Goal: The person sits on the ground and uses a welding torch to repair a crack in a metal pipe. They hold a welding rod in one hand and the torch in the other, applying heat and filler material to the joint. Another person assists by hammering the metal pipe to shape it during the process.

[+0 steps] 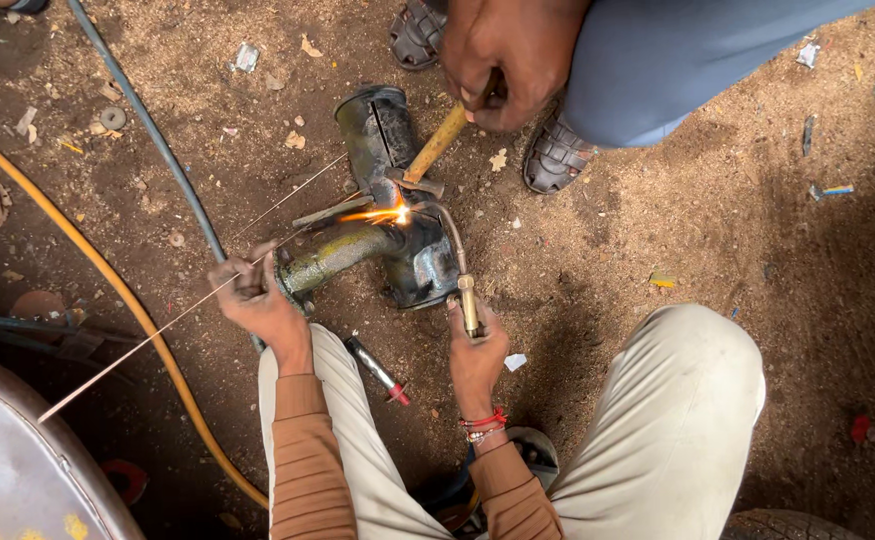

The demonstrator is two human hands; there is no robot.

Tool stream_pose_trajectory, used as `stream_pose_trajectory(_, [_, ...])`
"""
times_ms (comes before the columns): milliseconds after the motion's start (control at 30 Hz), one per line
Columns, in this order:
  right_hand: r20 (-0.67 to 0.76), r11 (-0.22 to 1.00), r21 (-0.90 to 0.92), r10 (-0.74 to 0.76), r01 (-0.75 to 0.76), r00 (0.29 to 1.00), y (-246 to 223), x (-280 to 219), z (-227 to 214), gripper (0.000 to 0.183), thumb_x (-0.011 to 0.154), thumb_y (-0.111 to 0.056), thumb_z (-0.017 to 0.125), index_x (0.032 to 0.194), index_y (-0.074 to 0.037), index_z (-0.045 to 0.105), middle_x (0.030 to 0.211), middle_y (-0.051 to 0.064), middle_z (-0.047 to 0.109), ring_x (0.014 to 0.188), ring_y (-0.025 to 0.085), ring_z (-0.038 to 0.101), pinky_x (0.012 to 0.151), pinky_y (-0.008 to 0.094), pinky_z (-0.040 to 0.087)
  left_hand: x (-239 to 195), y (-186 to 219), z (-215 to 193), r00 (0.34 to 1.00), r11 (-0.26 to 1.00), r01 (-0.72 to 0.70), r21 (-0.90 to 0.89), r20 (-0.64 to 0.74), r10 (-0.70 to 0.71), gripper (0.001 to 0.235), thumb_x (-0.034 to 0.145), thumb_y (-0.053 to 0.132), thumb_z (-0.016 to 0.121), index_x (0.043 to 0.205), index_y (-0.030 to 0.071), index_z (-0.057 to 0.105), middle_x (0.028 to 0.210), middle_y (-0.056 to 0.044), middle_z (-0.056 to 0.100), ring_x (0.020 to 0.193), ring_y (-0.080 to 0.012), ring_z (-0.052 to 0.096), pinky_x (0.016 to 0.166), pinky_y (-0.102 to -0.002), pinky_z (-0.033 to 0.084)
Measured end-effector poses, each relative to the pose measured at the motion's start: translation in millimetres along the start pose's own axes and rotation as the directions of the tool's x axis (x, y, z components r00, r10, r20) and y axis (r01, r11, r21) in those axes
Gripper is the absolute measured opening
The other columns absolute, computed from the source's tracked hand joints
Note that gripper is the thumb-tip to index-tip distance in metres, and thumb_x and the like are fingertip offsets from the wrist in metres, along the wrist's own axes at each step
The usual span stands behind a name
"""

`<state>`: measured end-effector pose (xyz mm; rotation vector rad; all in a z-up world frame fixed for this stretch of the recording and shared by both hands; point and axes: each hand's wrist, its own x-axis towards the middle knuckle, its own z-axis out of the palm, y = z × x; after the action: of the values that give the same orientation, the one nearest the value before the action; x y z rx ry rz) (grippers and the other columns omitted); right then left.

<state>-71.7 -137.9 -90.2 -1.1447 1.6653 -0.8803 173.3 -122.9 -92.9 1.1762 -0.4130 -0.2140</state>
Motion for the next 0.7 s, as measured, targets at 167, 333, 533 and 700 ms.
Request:
stream_pose_trajectory(167, [-0.026,1.0,-0.026,0.017,-0.017,1.0,-2.8,0.6,2.9,0.028,0.09,-0.016,0.074,0.116,-0.005,0.074,0.065,-0.004,0.059,0.05,0.004,0.045,0.043,0.025,0.034,8.5,-8.0,-0.8,0.999,0.998,-0.014,0.062,0.05,0.011,0.025,0.099,-0.01,0.063,0.104,0.009,0.047,0.1,-0.012,0.067,0.106,-0.028,0.077,0.101,-0.04,0.058])
stream_pose_trajectory(333, [-0.018,0.998,-0.032,0.053,-0.054,0.998,-7.2,-0.1,4.4,0.032,0.09,-0.018,0.074,0.119,-0.005,0.073,0.064,-0.004,0.059,0.048,0.005,0.043,0.042,0.025,0.032,17.3,-5.2,4.0,0.992,0.984,-0.064,0.167,0.118,0.045,0.034,0.097,-0.012,0.07,0.105,0.011,0.046,0.102,-0.015,0.068,0.102,-0.0256,0.075,0.095,-0.039,0.059])
stream_pose_trajectory(533, [-0.003,0.999,-0.02,0.039,-0.039,0.999,-9.1,-0.2,4.9,0.033,0.091,-0.018,0.073,0.121,-0.004,0.073,0.063,-0.005,0.055,0.049,0.004,0.042,0.042,0.026,0.03,13.7,-23.4,-5.3,0.994,0.998,0.031,0.063,0.106,-0.038,0.034,0.1,-0.013,0.067,0.107,0.009,0.043,0.102,-0.015,0.072,0.104,-0.0248,0.073,0.1,-0.037,0.06])
stream_pose_trajectory(700, [-0.024,1.0,-0.018,-0.022,0.022,0.999,-9.1,-1.7,5.7,0.03,0.092,-0.02,0.075,0.116,-0.002,0.075,0.066,-0.006,0.052,0.055,0.003,0.041,0.046,0.024,0.031,8.0,-44.4,-13.7,0.997,0.998,0.054,-0.031,0.054,-0.052,0.034,0.093,-0.022,0.058,0.106,0.007,0.044,0.103,-0.008,0.058,0.101,-0.0277,0.073,0.094,-0.038,0.061])
